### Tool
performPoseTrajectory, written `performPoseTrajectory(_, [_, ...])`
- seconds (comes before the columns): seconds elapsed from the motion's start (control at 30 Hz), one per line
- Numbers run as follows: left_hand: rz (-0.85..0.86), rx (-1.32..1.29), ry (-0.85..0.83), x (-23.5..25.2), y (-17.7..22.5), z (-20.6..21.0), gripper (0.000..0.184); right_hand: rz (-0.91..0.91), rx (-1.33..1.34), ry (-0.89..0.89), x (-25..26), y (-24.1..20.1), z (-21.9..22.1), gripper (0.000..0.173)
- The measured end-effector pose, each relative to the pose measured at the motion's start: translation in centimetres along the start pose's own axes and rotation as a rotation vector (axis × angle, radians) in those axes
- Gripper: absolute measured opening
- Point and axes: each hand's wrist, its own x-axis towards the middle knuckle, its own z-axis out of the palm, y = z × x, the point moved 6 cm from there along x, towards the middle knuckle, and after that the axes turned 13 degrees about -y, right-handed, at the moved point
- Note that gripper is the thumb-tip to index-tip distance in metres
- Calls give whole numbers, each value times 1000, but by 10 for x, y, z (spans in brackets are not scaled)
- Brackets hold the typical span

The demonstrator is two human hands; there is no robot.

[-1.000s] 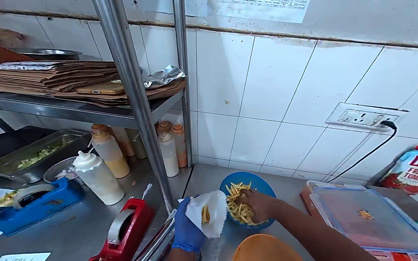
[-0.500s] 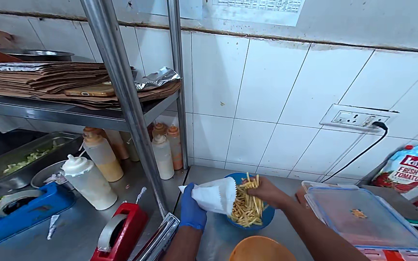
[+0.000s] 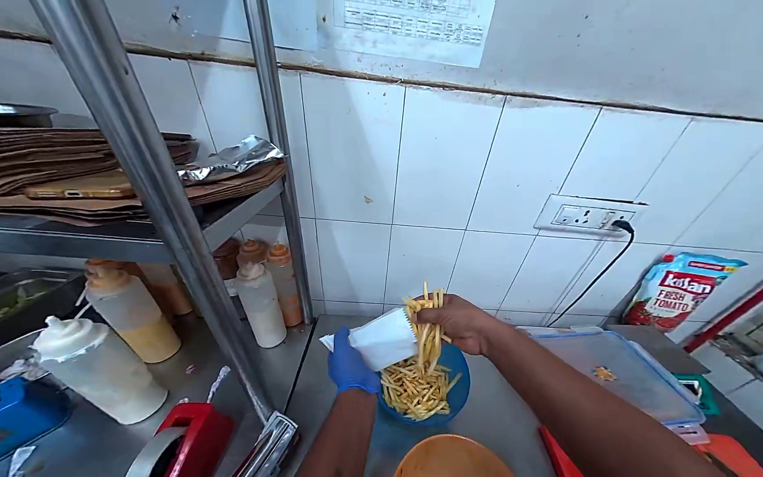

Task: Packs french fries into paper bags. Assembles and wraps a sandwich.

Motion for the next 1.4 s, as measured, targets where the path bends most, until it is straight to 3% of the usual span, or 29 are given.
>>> performPoseTrajectory(0.17, [-54, -23, 19, 5, -10, 0, 48, 45, -270, -97, 0, -14, -2, 39])
performPoseTrajectory(0.33, [-76, 13, -15, -2, -11, 7, 50, 159, -582, -125, 0, -15, -7, 34])
performPoseTrajectory(0.47, [-95, 59, -14, -5, -16, 10, 49, 116, -506, -155, -1, -28, -1, 37])
performPoseTrajectory(0.6, [-127, -23, -55, -18, -10, 19, 51, 228, -536, -112, -4, -39, -3, 50])
performPoseTrajectory(0.73, [-81, 33, -188, -37, 6, 28, 47, 241, -787, -151, -4, -49, -2, 24])
performPoseTrajectory(0.87, [-138, -17, -184, -50, 9, 34, 45, 171, -895, -231, -1, -56, 7, 18])
performPoseTrajectory(0.97, [-194, -30, -201, -43, -11, 30, 48, 145, -871, -271, -1, -59, 14, 18])
performPoseTrajectory(1.07, [-201, 120, -262, -49, -11, 28, 41, 137, -842, -306, -7, -66, 19, 21])
performPoseTrajectory(1.13, [-228, -29, -250, -46, -27, 25, 45, 120, -820, -298, -14, -74, 20, 23])
performPoseTrajectory(1.27, [-316, -270, -242, -46, -52, 30, 53, 4, -787, -303, -28, -82, 17, 25])
performPoseTrajectory(1.33, [-307, -271, -222, -46, -59, 30, 52, -70, -871, -289, -31, -81, 16, 27])
performPoseTrajectory(1.4, [-218, -114, -255, -45, -47, 23, 46, -213, -982, -183, -37, -87, 9, 29])
